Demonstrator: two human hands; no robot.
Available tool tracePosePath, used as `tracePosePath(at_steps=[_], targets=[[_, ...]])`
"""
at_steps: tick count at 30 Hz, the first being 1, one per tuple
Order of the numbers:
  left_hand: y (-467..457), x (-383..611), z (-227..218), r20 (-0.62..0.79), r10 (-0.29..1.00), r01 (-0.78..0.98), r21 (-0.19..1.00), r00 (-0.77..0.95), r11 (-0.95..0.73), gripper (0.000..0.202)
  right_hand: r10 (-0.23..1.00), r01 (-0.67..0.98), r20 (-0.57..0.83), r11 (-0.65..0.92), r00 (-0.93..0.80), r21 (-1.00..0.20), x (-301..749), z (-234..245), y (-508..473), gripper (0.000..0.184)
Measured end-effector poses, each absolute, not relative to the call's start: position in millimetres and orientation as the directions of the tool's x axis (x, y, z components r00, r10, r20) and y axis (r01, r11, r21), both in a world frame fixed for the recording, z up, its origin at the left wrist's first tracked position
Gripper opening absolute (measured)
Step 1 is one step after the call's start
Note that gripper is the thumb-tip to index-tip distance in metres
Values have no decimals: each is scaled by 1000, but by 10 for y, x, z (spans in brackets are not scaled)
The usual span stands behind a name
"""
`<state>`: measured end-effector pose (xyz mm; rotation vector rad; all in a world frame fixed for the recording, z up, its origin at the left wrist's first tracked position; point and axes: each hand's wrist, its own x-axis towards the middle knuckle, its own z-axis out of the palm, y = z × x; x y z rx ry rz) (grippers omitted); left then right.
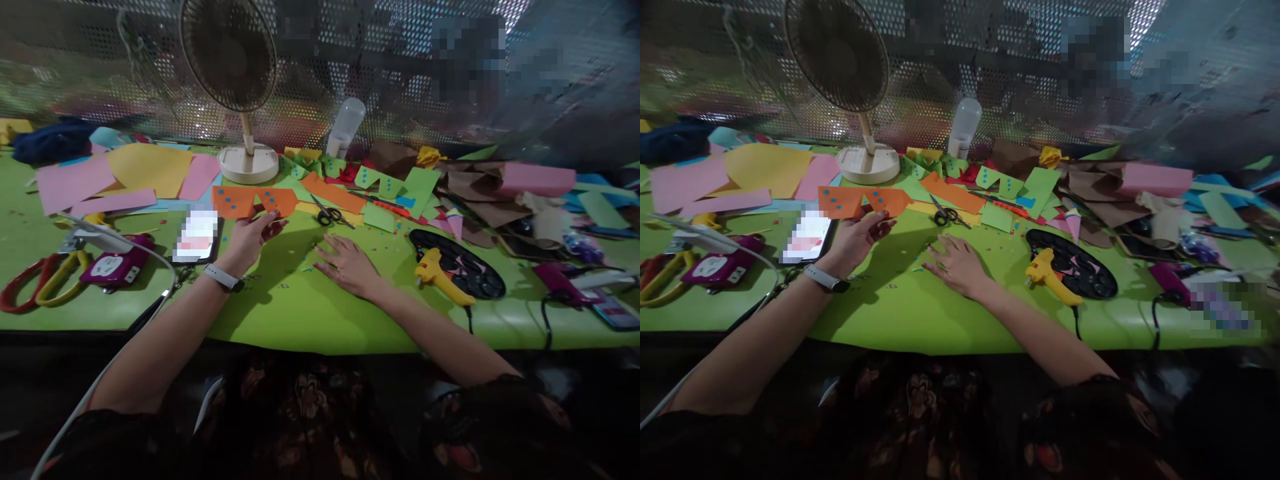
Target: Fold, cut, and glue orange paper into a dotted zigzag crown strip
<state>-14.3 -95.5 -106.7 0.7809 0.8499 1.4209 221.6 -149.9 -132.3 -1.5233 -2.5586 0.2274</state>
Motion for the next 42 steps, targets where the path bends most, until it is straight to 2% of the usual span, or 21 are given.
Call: tracePosePath(at_steps=[5, 8, 12, 16, 19, 21, 24, 31, 34, 37, 42], targets=[[-962, -146, -1107, -27, 1000, -496, 868, -4, 22, 22, 900, 829, 89, 429, -427, -359, 2200, -1270, -1513, 69], [-966, -144, -1121, -53, 999, -484, 873, 11, 51, 22, 929, 758, 131, 360, -347, -544, 2196, -1188, -1520, 64], [-985, -122, -1136, -67, 997, -468, 880, 36, 77, 24, 964, 579, 119, 238, -236, -780, 2174, -1070, -1496, 59], [-1021, -102, -1120, -82, 996, -446, 890, 46, 94, 27, 967, 456, 145, 229, -211, -860, 2049, -1019, -1383, 59], [-1049, -95, -1084, -111, 993, -425, 897, 40, 117, 27, 971, 290, 185, 222, -149, -931, 1923, -993, -1284, 53], [-1057, -96, -1063, -117, 993, -429, 895, 28, 118, 27, 969, 215, 221, 240, -106, -947, 1879, -972, -1247, 47], [-1052, -103, -1055, -114, 993, -443, 890, 22, 112, 27, 965, 205, 249, 261, -84, -943, 1913, -979, -1235, 37], [-1038, -96, -1101, -97, 994, -425, 898, 56, 111, 27, 990, -12, 137, 137, -43, -991, 2065, -1222, -1174, 35], [-1036, -94, -1121, -97, 994, -421, 901, 46, 107, 26, 991, -49, 121, 118, -50, -992, 2044, -1244, -1151, 35], [-1035, -84, -1140, -121, 991, -413, 901, 59, 135, 26, 985, -17, 158, 157, -69, -987, 1989, -1160, -1177, 36], [-1061, -32, -1154, -200, 977, -451, 867, 77, 213, 17, 960, 175, 265, 277, -88, -945, 1825, -984, -1216, 36]])
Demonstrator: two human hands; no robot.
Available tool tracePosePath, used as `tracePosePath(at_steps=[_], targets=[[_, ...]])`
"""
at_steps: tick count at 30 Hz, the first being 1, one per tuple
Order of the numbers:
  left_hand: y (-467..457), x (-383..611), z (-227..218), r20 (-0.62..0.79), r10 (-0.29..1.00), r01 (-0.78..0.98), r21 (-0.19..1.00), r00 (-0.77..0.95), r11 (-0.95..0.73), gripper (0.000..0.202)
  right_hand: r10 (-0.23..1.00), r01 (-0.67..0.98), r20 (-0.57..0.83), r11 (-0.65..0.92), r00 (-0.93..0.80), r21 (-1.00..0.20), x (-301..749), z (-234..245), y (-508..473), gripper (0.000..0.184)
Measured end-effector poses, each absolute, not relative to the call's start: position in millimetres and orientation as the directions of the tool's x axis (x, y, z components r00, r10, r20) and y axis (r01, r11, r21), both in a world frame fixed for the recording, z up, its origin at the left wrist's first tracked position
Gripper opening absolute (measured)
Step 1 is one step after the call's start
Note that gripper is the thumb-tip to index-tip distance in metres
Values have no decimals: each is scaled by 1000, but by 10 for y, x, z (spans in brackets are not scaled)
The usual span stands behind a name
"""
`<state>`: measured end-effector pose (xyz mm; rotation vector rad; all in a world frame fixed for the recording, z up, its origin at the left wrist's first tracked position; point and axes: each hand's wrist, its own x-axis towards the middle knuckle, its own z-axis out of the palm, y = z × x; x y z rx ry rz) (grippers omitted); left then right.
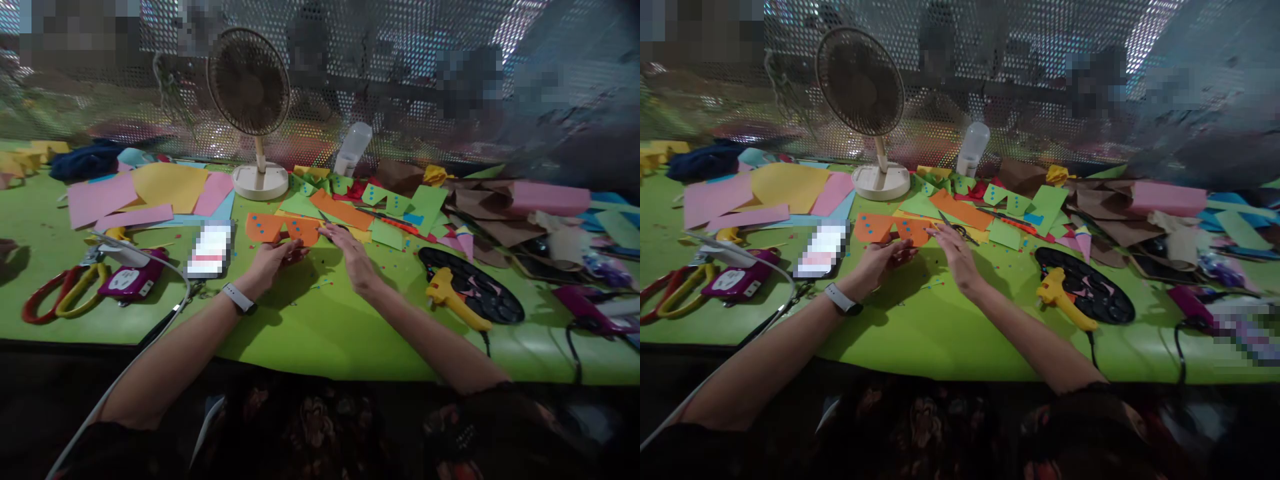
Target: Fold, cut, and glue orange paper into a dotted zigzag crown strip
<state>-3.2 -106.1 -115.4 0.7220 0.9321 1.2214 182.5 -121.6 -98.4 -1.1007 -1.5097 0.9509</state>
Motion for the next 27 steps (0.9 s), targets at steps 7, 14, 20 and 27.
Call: tracePosePath(at_steps=[7, 14, 20, 27], targets=[[-1097, 5, -1165, -237, 965, -489, 833, 109, 260, 15, 952, 338, 278, 306, -129, -890, 1624, -1080, -1125, 47], [-1119, 14, -1172, -228, 967, -489, 834, 113, 254, 23, 920, 456, 351, 390, -172, -800, 1616, -1206, -1115, 53], [-1111, 17, -1186, -198, 972, -525, 818, 128, 236, 23, 920, 499, 338, 391, -197, -773, 1633, -1242, -1119, 56], [-1103, 5, -1212, -173, 974, -516, 827, 146, 225, 19, 891, 530, 396, 450, -221, -718, 1615, -1305, -1115, 58]])
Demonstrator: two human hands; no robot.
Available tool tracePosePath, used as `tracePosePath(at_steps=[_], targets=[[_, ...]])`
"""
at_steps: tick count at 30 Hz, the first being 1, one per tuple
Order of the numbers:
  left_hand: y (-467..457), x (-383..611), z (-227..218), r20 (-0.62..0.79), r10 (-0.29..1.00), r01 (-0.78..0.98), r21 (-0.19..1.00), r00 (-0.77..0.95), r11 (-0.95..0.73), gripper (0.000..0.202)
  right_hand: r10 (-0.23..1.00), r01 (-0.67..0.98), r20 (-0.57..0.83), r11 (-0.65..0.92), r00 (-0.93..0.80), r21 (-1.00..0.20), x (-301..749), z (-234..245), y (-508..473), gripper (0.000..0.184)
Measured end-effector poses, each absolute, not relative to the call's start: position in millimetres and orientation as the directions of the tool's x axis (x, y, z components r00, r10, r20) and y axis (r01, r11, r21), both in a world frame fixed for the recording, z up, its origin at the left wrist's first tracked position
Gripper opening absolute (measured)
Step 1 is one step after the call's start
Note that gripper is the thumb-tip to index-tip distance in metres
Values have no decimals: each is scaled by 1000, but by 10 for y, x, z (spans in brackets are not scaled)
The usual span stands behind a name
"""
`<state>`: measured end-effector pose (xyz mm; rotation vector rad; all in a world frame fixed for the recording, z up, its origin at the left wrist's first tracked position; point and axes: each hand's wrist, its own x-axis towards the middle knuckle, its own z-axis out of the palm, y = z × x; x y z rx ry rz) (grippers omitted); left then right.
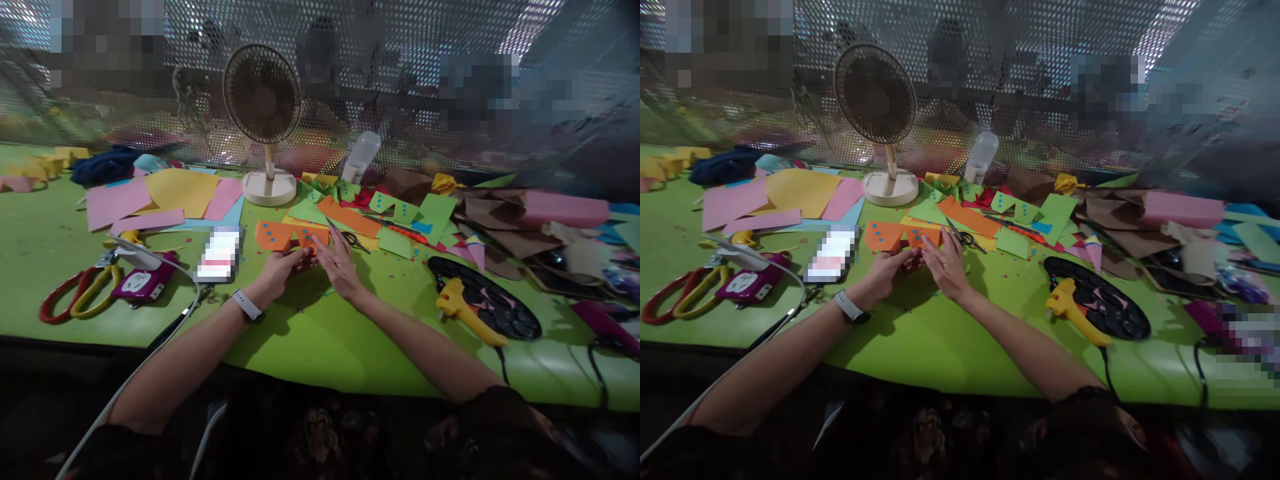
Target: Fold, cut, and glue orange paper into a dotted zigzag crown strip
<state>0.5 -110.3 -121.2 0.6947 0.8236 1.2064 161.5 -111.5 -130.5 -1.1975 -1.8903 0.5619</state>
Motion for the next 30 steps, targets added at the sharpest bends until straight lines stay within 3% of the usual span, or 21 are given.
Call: tracePosePath(at_steps=[14, 30], targets=[[-1126, 9, -1162, -179, 979, -521, 829, 98, 204, 23, 845, 581, 486, 516, -224, -629, 1641, -1299, -1158, 55], [-1107, -4, -1178, -164, 983, -492, 852, 79, 181, 23, 869, 502, 444, 491, -220, -712, 1640, -1297, -1187, 51]])
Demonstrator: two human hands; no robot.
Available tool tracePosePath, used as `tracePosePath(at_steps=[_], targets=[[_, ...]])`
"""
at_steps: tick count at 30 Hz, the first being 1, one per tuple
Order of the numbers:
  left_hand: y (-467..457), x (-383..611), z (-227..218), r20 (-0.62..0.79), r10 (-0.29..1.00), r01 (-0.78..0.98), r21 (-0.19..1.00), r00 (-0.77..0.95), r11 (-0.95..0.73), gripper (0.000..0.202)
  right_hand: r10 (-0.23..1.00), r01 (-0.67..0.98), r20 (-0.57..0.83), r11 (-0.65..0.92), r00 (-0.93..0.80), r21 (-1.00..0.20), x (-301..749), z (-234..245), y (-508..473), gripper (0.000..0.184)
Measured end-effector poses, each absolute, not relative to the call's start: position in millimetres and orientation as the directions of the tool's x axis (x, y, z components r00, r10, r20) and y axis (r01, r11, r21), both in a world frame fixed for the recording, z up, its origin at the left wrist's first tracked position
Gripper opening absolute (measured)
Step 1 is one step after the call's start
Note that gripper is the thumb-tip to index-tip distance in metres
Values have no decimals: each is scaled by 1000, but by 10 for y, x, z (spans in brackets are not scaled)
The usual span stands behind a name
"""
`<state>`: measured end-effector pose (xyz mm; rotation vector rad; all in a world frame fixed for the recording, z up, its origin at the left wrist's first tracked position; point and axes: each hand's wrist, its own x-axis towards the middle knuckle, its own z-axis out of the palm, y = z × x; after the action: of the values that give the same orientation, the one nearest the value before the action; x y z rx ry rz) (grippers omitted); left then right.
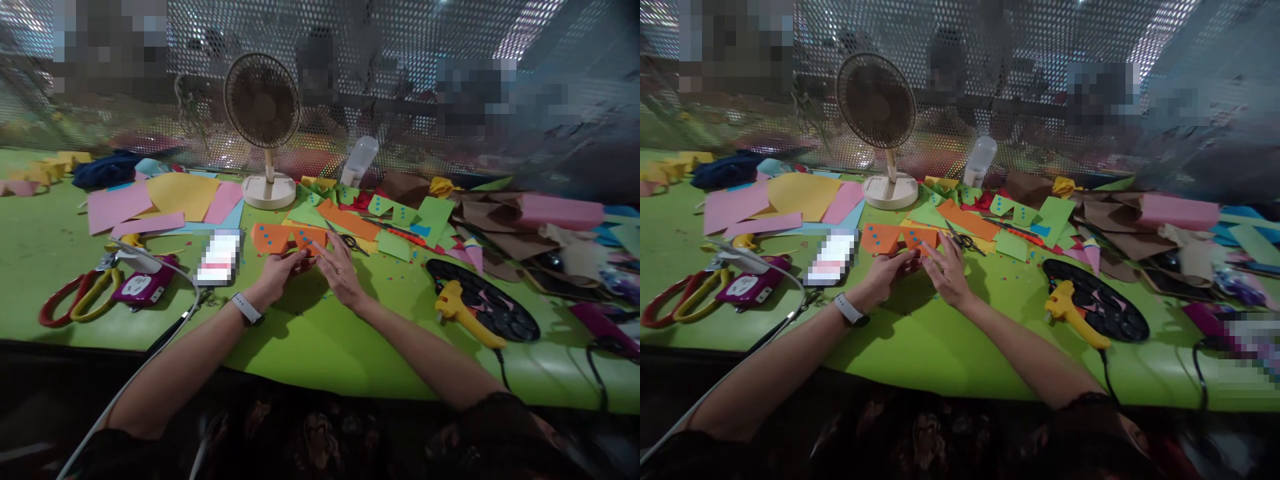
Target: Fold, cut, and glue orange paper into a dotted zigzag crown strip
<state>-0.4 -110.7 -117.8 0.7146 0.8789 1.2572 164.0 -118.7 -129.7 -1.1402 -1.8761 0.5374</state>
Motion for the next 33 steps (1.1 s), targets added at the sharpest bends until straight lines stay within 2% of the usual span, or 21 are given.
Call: tracePosePath(at_steps=[22, 33], targets=[[-1087, -16, -1228, -158, 983, -513, 838, 97, 185, 26, 907, 452, 355, 421, -227, -787, 1628, -1271, -1218, 61], [-1094, -18, -1217, -165, 982, -504, 843, 91, 188, 23, 907, 436, 350, 420, -235, -796, 1628, -1298, -1209, 58]])
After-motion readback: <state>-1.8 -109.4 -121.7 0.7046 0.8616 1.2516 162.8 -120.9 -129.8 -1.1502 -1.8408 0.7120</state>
